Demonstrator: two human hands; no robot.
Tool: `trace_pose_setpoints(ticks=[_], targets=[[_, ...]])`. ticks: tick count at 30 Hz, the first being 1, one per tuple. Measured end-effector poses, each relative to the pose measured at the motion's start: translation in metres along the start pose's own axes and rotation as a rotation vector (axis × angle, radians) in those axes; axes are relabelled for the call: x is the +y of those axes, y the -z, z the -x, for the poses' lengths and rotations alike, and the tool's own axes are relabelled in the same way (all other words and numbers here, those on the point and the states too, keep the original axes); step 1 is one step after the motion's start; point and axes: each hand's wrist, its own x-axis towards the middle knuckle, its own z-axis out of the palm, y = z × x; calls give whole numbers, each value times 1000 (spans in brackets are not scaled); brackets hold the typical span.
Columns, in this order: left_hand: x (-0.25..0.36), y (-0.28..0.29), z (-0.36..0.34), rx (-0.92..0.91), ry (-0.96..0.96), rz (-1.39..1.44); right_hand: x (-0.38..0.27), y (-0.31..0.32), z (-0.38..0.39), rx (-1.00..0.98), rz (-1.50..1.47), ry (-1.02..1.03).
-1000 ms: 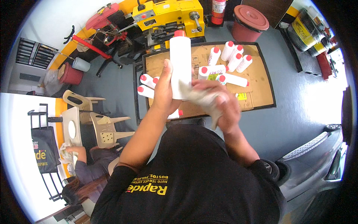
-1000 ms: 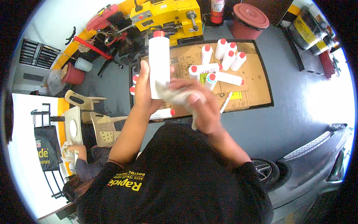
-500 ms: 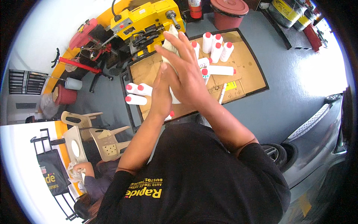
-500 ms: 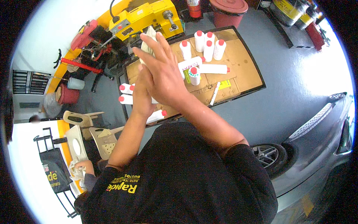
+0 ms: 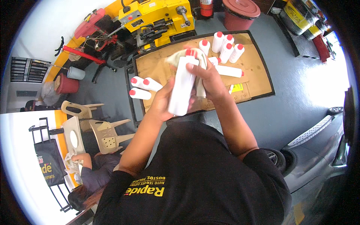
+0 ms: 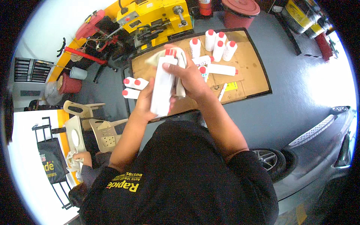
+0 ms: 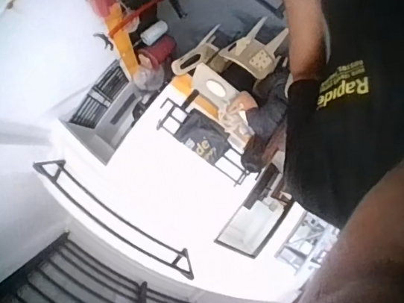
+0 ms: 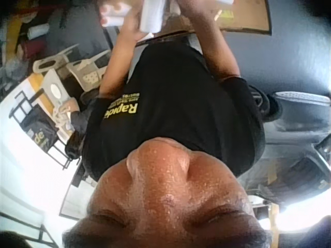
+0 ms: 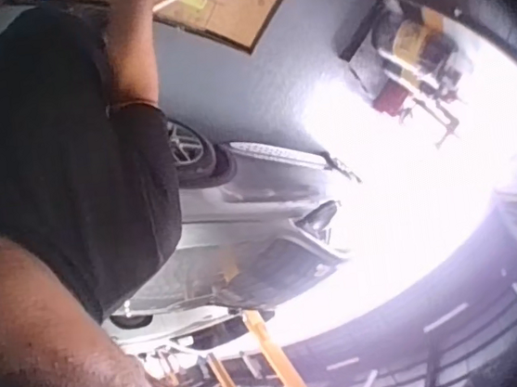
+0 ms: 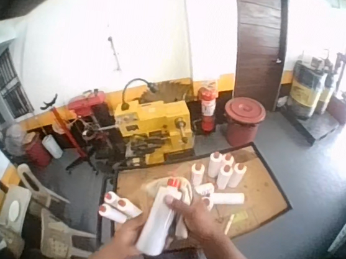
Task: The person wipes several plastic bottles with a cloth and writes labels on them using a marker.
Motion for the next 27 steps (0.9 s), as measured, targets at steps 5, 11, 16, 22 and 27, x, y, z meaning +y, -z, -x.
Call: trace_pose_setpoints(ticks=[5, 11, 16, 22, 27], targets=[[-12, 21, 18, -64, -44, -52, 17, -4, 5, -146, -160, -129], [-23, 39, 9, 307, -513, -636, 70, -4, -1, 170, -57, -138], [-27, 38, 21, 639, -560, -1179, 100, -12, 5, 220, 433, -37], [23, 37, 41, 420, -530, -1319, 89, 4, 4, 9, 951, 17], [52, 21, 30, 186, -528, -1617, 86, -1, 6, -110, 941, 2]])
